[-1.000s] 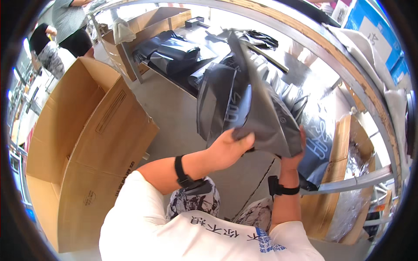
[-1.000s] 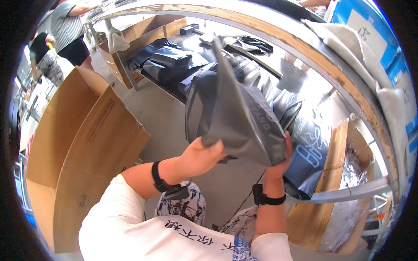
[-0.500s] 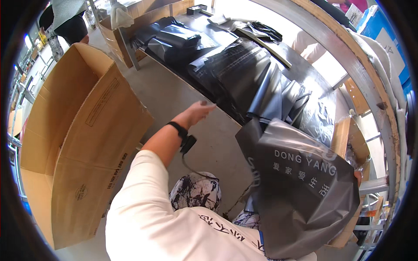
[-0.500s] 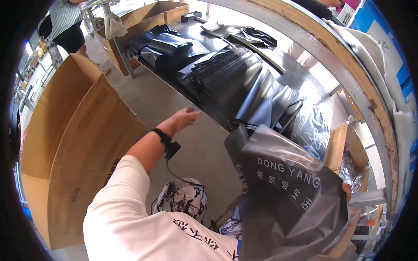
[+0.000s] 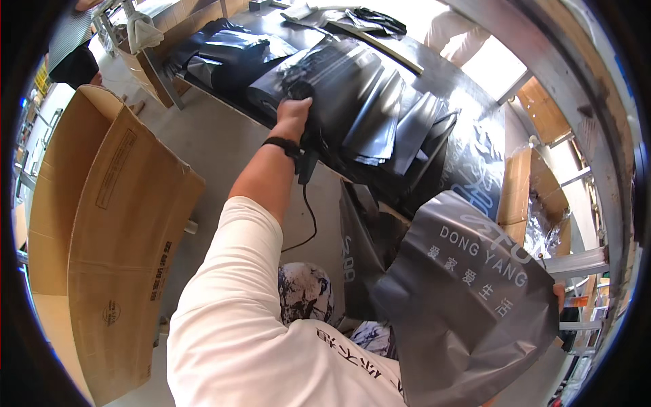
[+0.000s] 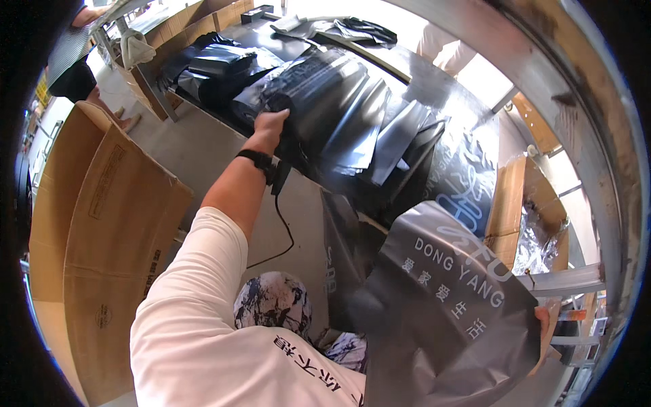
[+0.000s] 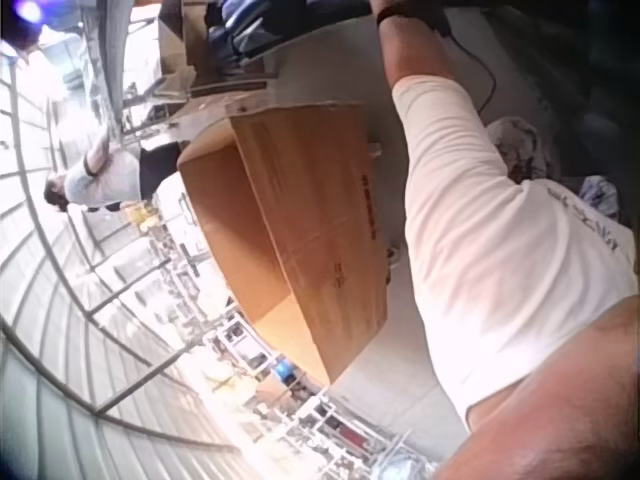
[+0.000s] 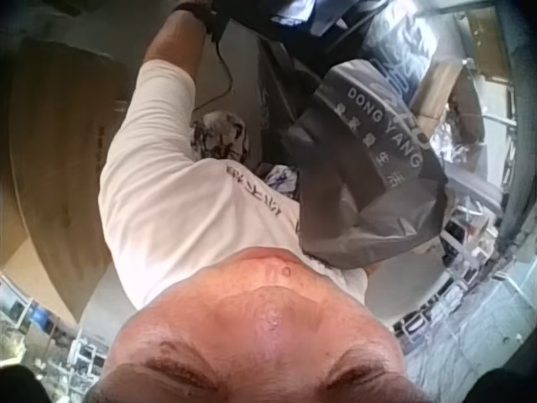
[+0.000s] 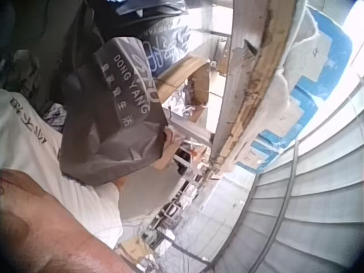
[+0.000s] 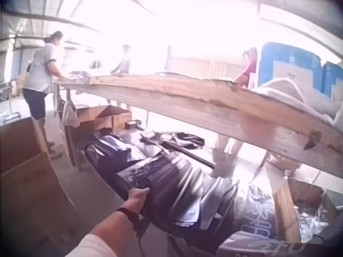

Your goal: Placing plastic-wrapped components into larger shipping bags and sealing them.

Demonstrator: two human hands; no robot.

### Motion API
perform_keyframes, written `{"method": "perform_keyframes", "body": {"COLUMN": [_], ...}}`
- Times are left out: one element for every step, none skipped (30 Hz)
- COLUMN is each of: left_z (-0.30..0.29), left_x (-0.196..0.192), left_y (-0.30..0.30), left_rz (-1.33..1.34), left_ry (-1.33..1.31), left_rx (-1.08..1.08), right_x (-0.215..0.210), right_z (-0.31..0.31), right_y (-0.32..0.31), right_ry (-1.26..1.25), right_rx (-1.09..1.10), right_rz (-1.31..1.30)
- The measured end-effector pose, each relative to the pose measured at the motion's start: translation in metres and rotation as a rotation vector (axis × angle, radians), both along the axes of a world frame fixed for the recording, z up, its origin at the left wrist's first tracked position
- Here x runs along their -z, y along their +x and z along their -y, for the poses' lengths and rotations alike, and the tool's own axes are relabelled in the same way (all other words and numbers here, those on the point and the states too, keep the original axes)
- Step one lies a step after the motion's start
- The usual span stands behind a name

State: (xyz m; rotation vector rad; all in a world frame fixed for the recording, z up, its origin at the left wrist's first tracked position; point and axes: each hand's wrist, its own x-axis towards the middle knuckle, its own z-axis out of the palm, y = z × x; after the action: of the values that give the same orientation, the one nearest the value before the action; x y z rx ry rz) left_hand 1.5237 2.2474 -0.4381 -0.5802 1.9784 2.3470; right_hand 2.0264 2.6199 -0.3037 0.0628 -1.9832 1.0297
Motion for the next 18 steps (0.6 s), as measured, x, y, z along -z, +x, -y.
{"method": "perform_keyframes", "body": {"left_z": [-0.025,-0.045,-0.063,-0.078,-0.087,-0.098,-0.108,-0.119,-0.132,-0.140,-0.148,-0.161,-0.162,-0.165,-0.166,-0.162,-0.153,-0.145], "left_x": [-0.015,-0.032,-0.044,-0.053,-0.061,-0.062,-0.058,-0.052,-0.043,-0.030,-0.012,-0.017,-0.021,-0.020,-0.018,-0.022,-0.028,-0.029], "left_y": [0.005,0.013,0.024,0.036,0.047,0.061,0.070,0.081,0.092,0.101,0.112,0.133,0.145,0.152,0.159,0.162,0.164,0.163], "left_rz": [-0.118,-0.245,-0.295,-0.343,-0.463,-0.579,-0.627,-0.674,-0.722,-0.888,-0.963,-0.912,-0.948,-0.942,-0.934,-0.931,-1.037,-1.144], "left_ry": [-0.381,-0.763,-0.817,-0.873,-0.923,-0.962,-1.050,-1.133,-1.327,-1.438,-1.637,-1.705,-1.675,-1.678,-1.680,-1.669,-1.585,-1.495], "left_rx": [-0.015,-0.034,0.029,0.088,0.155,0.219,0.327,0.439,0.551,0.653,0.707,0.881,1.043,1.056,1.068,1.087,1.042,0.987], "right_x": [0.005,0.009,0.012,0.014,0.016,0.015,0.015,0.016,0.016,0.018,0.019,0.020,0.020,0.020,0.020,0.019,0.018,0.016], "right_z": [-0.004,-0.007,-0.010,-0.012,-0.011,-0.013,-0.016,-0.018,-0.021,-0.024,-0.026,-0.027,-0.027,-0.028,-0.029,-0.029,-0.029,-0.030], "right_y": [0.012,0.021,0.031,0.041,0.052,0.065,0.073,0.080,0.087,0.091,0.093,0.100,0.107,0.112,0.119,0.127,0.134,0.140], "right_ry": [0.000,-0.003,-0.008,-0.014,-0.027,-0.032,-0.036,-0.039,-0.043,-0.048,-0.051,-0.054,-0.057,-0.060,-0.064,-0.067,-0.071,-0.069], "right_rx": [0.029,0.049,0.064,0.074,0.085,0.091,0.094,0.098,0.096,0.094,0.091,0.113,0.123,0.132,0.138,0.154,0.171,0.188], "right_rz": [0.020,0.038,0.056,0.073,0.096,0.122,0.140,0.158,0.176,0.189,0.201,0.219,0.235,0.251,0.268,0.287,0.305,0.317]}}
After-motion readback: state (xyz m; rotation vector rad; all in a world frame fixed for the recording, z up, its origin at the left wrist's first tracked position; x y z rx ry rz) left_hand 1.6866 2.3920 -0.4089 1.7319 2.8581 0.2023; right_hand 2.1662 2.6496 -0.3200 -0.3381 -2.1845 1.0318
